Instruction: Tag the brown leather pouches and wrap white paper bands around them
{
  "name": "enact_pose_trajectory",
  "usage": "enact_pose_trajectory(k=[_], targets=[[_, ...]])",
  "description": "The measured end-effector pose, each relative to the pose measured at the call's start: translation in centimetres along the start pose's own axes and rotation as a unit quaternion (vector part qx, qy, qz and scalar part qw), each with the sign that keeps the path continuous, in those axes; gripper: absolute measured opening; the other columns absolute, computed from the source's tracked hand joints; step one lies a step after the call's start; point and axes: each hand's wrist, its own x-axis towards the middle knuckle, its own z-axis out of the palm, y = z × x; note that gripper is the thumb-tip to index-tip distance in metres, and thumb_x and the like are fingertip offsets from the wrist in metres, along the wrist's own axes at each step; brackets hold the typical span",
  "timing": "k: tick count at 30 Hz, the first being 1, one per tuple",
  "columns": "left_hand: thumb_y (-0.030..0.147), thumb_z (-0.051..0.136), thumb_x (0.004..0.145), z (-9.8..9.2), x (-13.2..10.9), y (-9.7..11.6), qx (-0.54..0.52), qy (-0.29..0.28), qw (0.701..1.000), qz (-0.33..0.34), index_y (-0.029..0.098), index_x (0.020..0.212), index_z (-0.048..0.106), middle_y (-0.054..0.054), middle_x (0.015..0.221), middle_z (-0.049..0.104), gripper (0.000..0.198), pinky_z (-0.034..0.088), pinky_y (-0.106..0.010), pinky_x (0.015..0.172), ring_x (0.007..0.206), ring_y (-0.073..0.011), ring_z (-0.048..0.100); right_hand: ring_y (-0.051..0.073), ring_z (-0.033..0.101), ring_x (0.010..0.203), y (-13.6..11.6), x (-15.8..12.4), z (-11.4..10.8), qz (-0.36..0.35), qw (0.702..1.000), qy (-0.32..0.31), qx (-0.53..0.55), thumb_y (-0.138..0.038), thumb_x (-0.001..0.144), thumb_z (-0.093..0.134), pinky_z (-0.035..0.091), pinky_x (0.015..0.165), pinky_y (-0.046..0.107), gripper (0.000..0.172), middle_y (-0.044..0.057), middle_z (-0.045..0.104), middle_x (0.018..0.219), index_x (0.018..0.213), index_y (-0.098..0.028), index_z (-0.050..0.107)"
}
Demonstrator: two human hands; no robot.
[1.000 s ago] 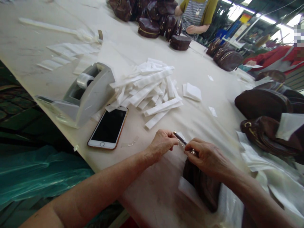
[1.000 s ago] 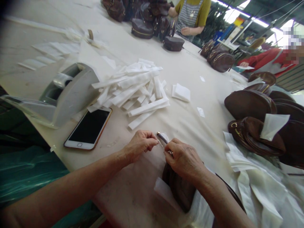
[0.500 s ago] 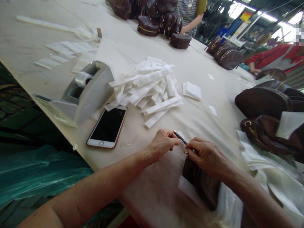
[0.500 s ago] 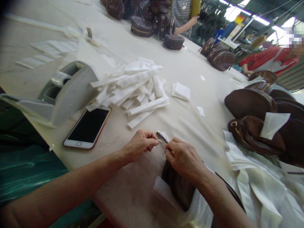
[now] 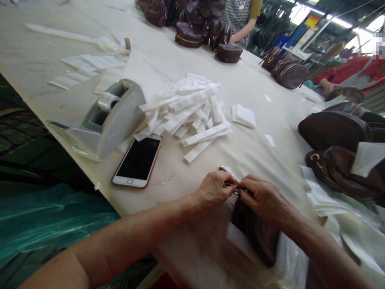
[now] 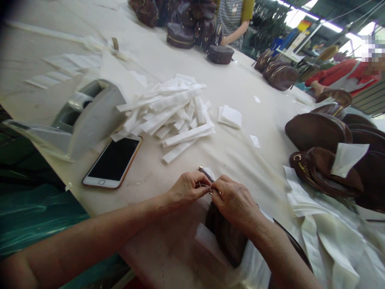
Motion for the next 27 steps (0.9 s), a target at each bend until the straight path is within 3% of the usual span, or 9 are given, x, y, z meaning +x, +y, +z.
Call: enact_pose_trajectory(k=[7, 17, 22, 27], targets=[[0.011, 0.059, 0.075, -0.05, -0.08, 0.31, -0.008, 0.003, 1.0, -0.008, 0.014, 0.075, 0.068, -0.001, 0.074, 0.067, 0.01, 0.043, -0.018, 0.065, 0.071, -0.0129, 0.06, 0.014, 0.06, 0.069, 0.1, -0.08, 0.09, -0.008, 1.0, 0.014, 0.014, -0.02, 0.081, 0.043, 0.042, 0.064, 0.024, 0.025, 0.004, 0.065, 0.079, 0.079, -0.019, 0.068], [0.007, 0.056, 0.069, 0.0, -0.1, 0.43, -0.043, 0.013, 0.998, -0.038, 0.014, 0.066, 0.066, 0.002, 0.064, 0.061, 0.013, 0.036, -0.019, 0.061, 0.064, -0.0106, 0.051, 0.014, 0.061, 0.068, -0.06, -0.17, 0.11, -0.007, 1.0, 0.023, 0.007, -0.022, 0.082, 0.042, 0.042, 0.063, 0.025, 0.025, 0.004, 0.065, 0.079, 0.077, -0.019, 0.066], [0.006, 0.056, 0.057, 0.02, -0.08, 0.66, -0.124, 0.009, 0.989, -0.085, 0.014, 0.054, 0.058, 0.004, 0.054, 0.052, 0.009, 0.032, -0.019, 0.054, 0.055, -0.0088, 0.044, 0.015, 0.061, 0.067, -0.18, -0.27, 0.44, -0.009, 0.999, 0.027, -0.023, -0.023, 0.084, 0.04, 0.042, 0.064, 0.027, 0.025, 0.006, 0.065, 0.083, 0.081, -0.017, 0.065], [0.009, 0.054, 0.052, 0.05, 0.16, 0.78, -0.244, -0.021, 0.958, -0.151, 0.014, 0.05, 0.051, 0.004, 0.044, 0.046, 0.005, 0.027, -0.019, 0.044, 0.043, -0.007, 0.038, 0.015, 0.059, 0.063, -0.47, -0.48, 0.63, -0.021, 0.997, 0.047, -0.061, -0.019, 0.083, 0.04, 0.04, 0.06, 0.027, 0.024, 0.005, 0.064, 0.08, 0.078, -0.018, 0.063]])
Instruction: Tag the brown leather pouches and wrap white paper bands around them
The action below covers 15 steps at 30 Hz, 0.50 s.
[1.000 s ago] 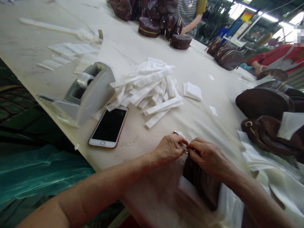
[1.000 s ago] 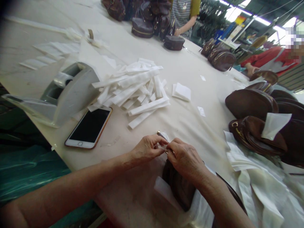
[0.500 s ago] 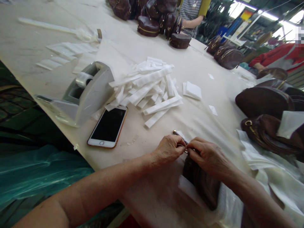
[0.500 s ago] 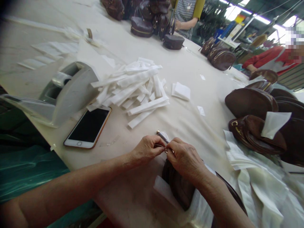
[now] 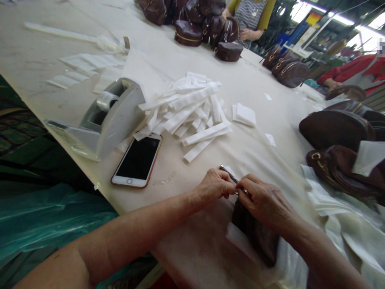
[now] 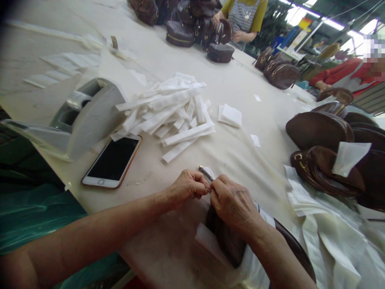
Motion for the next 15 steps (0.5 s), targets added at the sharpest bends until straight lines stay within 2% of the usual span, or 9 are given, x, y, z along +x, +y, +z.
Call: enact_pose_trajectory(k=[7, 15], targets=[[0.013, 0.06, 0.049, -0.07, 0.09, 0.44, -0.093, 0.006, 0.995, -0.031, 0.015, 0.05, 0.046, 0.002, 0.05, 0.052, 0.014, 0.02, -0.019, 0.039, 0.039, -0.0051, 0.037, 0.015, 0.059, 0.067, 0.4, -0.44, -0.34, 0.012, 0.997, 0.014, 0.074, -0.022, 0.083, 0.044, 0.042, 0.062, 0.026, 0.021, 0.003, 0.064, 0.083, 0.082, -0.02, 0.064], [0.008, 0.058, 0.05, -0.05, 0.09, 0.52, -0.069, 0.041, 0.997, 0.003, 0.013, 0.048, 0.052, 0.005, 0.038, 0.045, 0.008, 0.022, -0.018, 0.04, 0.038, -0.0047, 0.034, 0.016, 0.061, 0.07, 0.31, -0.32, -0.17, 0.024, 0.988, 0.031, 0.151, -0.026, 0.082, 0.046, 0.044, 0.065, 0.028, 0.021, 0.004, 0.065, 0.085, 0.082, -0.021, 0.066]])
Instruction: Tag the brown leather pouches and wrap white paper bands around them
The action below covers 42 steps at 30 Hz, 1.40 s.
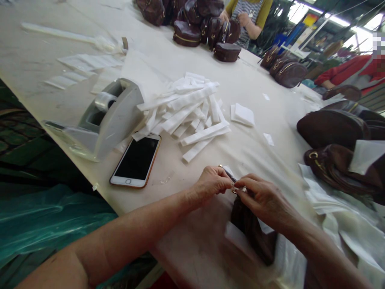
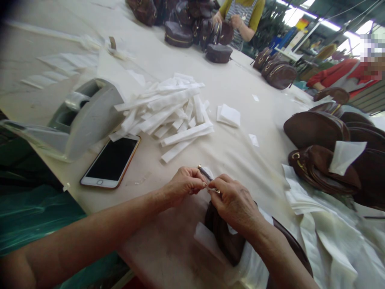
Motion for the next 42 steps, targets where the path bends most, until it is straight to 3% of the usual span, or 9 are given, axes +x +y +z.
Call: enact_pose_trajectory(k=[12, 21, 24, 32, 35, 38, 42], targets=[[0.007, 0.058, 0.048, -0.3, 0.0, 0.1, 0.036, -0.004, 0.999, 0.018, 0.011, 0.048, 0.057, 0.004, 0.044, 0.049, 0.004, 0.027, -0.017, 0.043, 0.044, -0.0048, 0.037, 0.015, 0.059, 0.068, -0.3, 0.3, 0.8, -0.01, 1.0, 0.004, 0.012, -0.025, 0.084, 0.042, 0.043, 0.064, 0.028, 0.024, 0.004, 0.063, 0.077, 0.076, -0.019, 0.064], [0.009, 0.06, 0.047, -0.2, -0.2, 0.4, -0.028, -0.037, 0.997, -0.065, 0.013, 0.046, 0.05, 0.003, 0.039, 0.046, 0.011, 0.018, -0.017, 0.037, 0.036, -0.0053, 0.037, 0.015, 0.057, 0.059, 0.0, 0.3, 1.3, -0.022, 0.995, 0.043, -0.091, -0.021, 0.081, 0.042, 0.041, 0.058, 0.028, 0.02, 0.004, 0.06, 0.072, 0.07, -0.018, 0.058], [0.007, 0.059, 0.047, -0.2, -0.3, 0.7, -0.065, -0.041, 0.993, -0.091, 0.013, 0.047, 0.048, 0.001, 0.045, 0.052, 0.012, 0.017, -0.016, 0.036, 0.038, -0.0063, 0.042, 0.015, 0.057, 0.06, -0.1, 0.3, 1.1, -0.014, 0.997, 0.04, -0.06, -0.023, 0.081, 0.043, 0.042, 0.059, 0.027, 0.02, 0.003, 0.06, 0.071, 0.072, -0.018, 0.06], [0.008, 0.051, 0.053, -0.6, -0.1, 1.5, -0.152, -0.083, 0.975, -0.142, 0.009, 0.052, 0.054, -0.005, 0.056, 0.059, 0.003, 0.013, -0.016, 0.036, 0.038, -0.0039, 0.039, 0.015, 0.061, 0.068, 0.0, -0.7, -0.5, 0.059, 0.987, 0.048, 0.141, -0.034, 0.081, 0.054, 0.046, 0.061, 0.024, 0.019, 0.003, 0.065, 0.076, 0.082, -0.02, 0.066], [0.009, 0.053, 0.055, -0.8, 0.1, 1.3, -0.167, -0.094, 0.972, -0.136, 0.006, 0.058, 0.059, -0.003, 0.05, 0.055, 0.007, 0.014, -0.016, 0.037, 0.037, -0.003, 0.036, 0.017, 0.062, 0.073, -0.1, -0.9, -1.1, 0.065, 0.98, 0.039, 0.185, -0.041, 0.078, 0.06, 0.047, 0.061, 0.024, 0.023, 0.004, 0.066, 0.078, 0.078, -0.019, 0.068], [0.007, 0.056, 0.055, -0.8, 0.2, 1.0, -0.182, -0.084, 0.972, -0.119, 0.008, 0.061, 0.058, -0.004, 0.057, 0.06, 0.007, 0.018, -0.015, 0.039, 0.04, -0.0035, 0.04, 0.018, 0.063, 0.075, -0.4, -1.0, -1.4, 0.059, 0.978, 0.04, 0.197, -0.042, 0.075, 0.064, 0.049, 0.064, 0.025, 0.023, 0.006, 0.067, 0.082, 0.075, -0.019, 0.069], [0.007, 0.063, 0.057, -0.9, 0.0, 1.1, -0.199, -0.058, 0.974, -0.091, 0.013, 0.076, 0.057, -0.003, 0.061, 0.063, 0.02, 0.027, -0.015, 0.044, 0.045, -0.0057, 0.046, 0.019, 0.063, 0.075, -0.6, -1.1, -1.8, 0.084, 0.97, 0.028, 0.228, -0.048, 0.069, 0.07, 0.05, 0.067, 0.027, 0.028, 0.006, 0.068, 0.081, 0.074, -0.02, 0.071]])
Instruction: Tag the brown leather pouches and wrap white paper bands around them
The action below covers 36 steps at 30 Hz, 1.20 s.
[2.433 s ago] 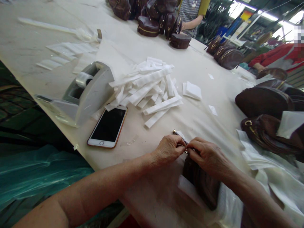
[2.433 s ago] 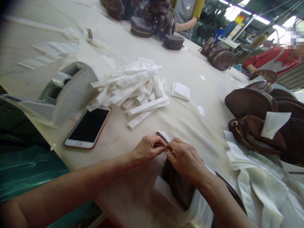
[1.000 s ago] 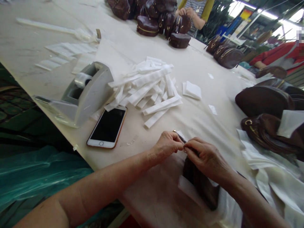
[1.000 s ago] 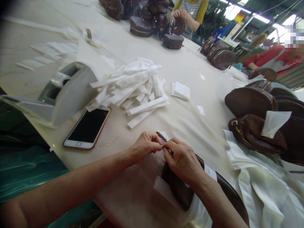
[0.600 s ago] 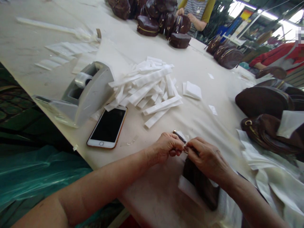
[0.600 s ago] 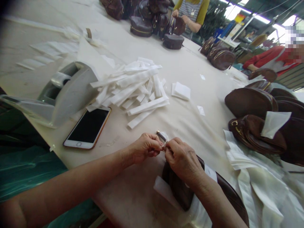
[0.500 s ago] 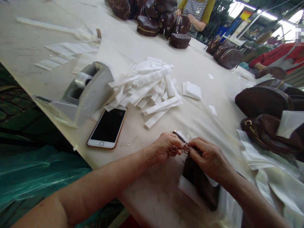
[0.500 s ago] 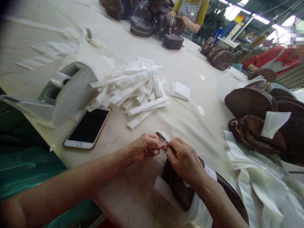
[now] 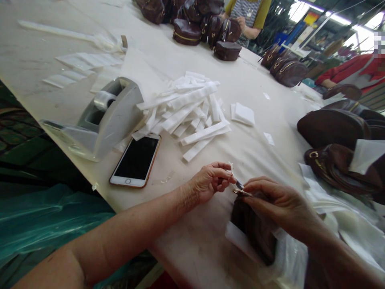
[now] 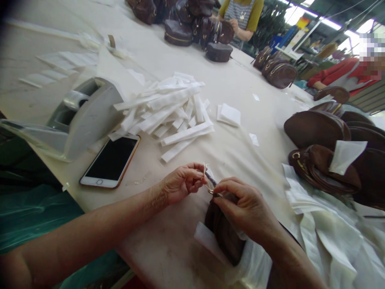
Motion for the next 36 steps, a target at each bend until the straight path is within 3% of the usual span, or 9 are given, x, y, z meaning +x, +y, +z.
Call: enact_pose_trajectory(k=[5, 9, 13, 17, 22, 25, 29, 32, 36], targets=[[0.009, 0.068, 0.057, 0.1, -0.1, 0.2, -0.012, 0.013, 0.999, 0.03, 0.01, 0.076, 0.059, -0.002, 0.058, 0.061, 0.021, 0.033, -0.015, 0.048, 0.052, -0.0072, 0.053, 0.016, 0.062, 0.063, 0.3, -0.7, -0.7, 0.153, 0.978, -0.043, 0.135, -0.047, 0.057, 0.079, 0.046, 0.049, 0.022, 0.033, 0.006, 0.071, 0.086, 0.073, -0.019, 0.073], [0.008, 0.064, 0.06, -0.1, 0.1, 0.4, -0.031, 0.023, 0.998, 0.044, 0.01, 0.077, 0.059, -0.002, 0.058, 0.062, 0.019, 0.04, -0.017, 0.052, 0.054, -0.0093, 0.057, 0.012, 0.062, 0.057, 0.8, -0.8, -0.5, 0.226, 0.937, -0.002, 0.267, -0.04, 0.056, 0.082, 0.047, 0.049, 0.02, 0.03, 0.004, 0.072, 0.077, 0.077, -0.019, 0.074], [0.007, 0.058, 0.064, -0.2, 0.1, 0.5, -0.039, 0.022, 0.998, 0.043, 0.009, 0.08, 0.058, -0.006, 0.067, 0.066, 0.017, 0.039, -0.017, 0.05, 0.053, -0.0105, 0.059, 0.019, 0.069, 0.078, 1.4, -0.2, 0.4, 0.183, 0.898, 0.069, 0.395, -0.047, 0.068, 0.073, 0.057, 0.073, 0.031, 0.027, 0.006, 0.073, 0.082, 0.075, -0.021, 0.073], [0.0, 0.055, 0.06, 0.0, -0.2, 0.5, -0.028, 0.056, 0.997, 0.043, 0.009, 0.091, 0.056, -0.009, 0.081, 0.068, 0.032, 0.033, -0.016, 0.043, 0.05, -0.0098, 0.06, 0.024, 0.066, 0.102, 2.0, 0.1, 1.0, 0.132, 0.892, 0.059, 0.428, -0.044, 0.085, 0.054, 0.052, 0.092, 0.044, 0.027, 0.007, 0.072, 0.103, 0.086, -0.023, 0.071], [-0.006, 0.057, 0.055, 0.4, -0.3, -0.2, 0.009, 0.061, 0.997, 0.047, 0.011, 0.11, 0.052, -0.006, 0.087, 0.067, 0.057, 0.029, -0.015, 0.039, 0.046, -0.0084, 0.058, 0.025, 0.06, 0.112, 1.7, -0.1, 1.4, 0.115, 0.882, 0.049, 0.454, -0.033, 0.078, 0.061, 0.048, 0.099, 0.042, 0.027, 0.009, 0.066, 0.118, 0.1, -0.021, 0.068], [-0.002, 0.065, 0.06, 0.4, -0.2, -0.7, 0.013, 0.058, 0.997, 0.052, 0.012, 0.12, 0.049, -0.005, 0.09, 0.067, 0.064, 0.029, -0.016, 0.039, 0.043, -0.0064, 0.055, 0.022, 0.067, 0.1, 1.2, -0.1, 2.0, 0.148, 0.887, 0.088, 0.429, -0.032, 0.073, 0.07, 0.053, 0.092, 0.035, 0.025, 0.009, 0.07, 0.111, 0.094, -0.02, 0.07], [0.009, 0.075, 0.062, 0.2, 0.0, -1.0, 0.022, 0.042, 0.994, 0.095, 0.011, 0.128, 0.045, -0.004, 0.087, 0.067, 0.073, 0.032, -0.018, 0.043, 0.045, -0.0058, 0.053, 0.02, 0.07, 0.081, 0.4, 0.2, 2.6, 0.172, 0.915, 0.113, 0.347, -0.047, 0.07, 0.073, 0.059, 0.073, 0.031, 0.036, 0.01, 0.073, 0.099, 0.091, -0.018, 0.071], [0.015, 0.08, 0.059, 0.0, 0.1, -1.1, 0.045, 0.027, 0.989, 0.136, 0.012, 0.123, 0.052, -0.003, 0.085, 0.068, 0.07, 0.033, -0.018, 0.05, 0.058, -0.0079, 0.057, 0.016, 0.068, 0.066, 0.0, 0.5, 2.7, 0.162, 0.934, 0.128, 0.292, -0.052, 0.066, 0.074, 0.058, 0.06, 0.027, 0.043, 0.007, 0.074, 0.086, 0.091, -0.018, 0.072], [0.017, 0.082, 0.056, 0.2, 0.0, -1.1, 0.038, 0.028, 0.985, 0.164, 0.011, 0.119, 0.055, -0.004, 0.085, 0.069, 0.069, 0.04, -0.02, 0.065, 0.082, -0.0135, 0.061, 0.014, 0.065, 0.063, -0.2, 0.5, 3.0, 0.125, 0.961, 0.118, 0.215, -0.054, 0.068, 0.071, 0.057, 0.058, 0.026, 0.041, 0.003, 0.071, 0.077, 0.089, -0.019, 0.073]])
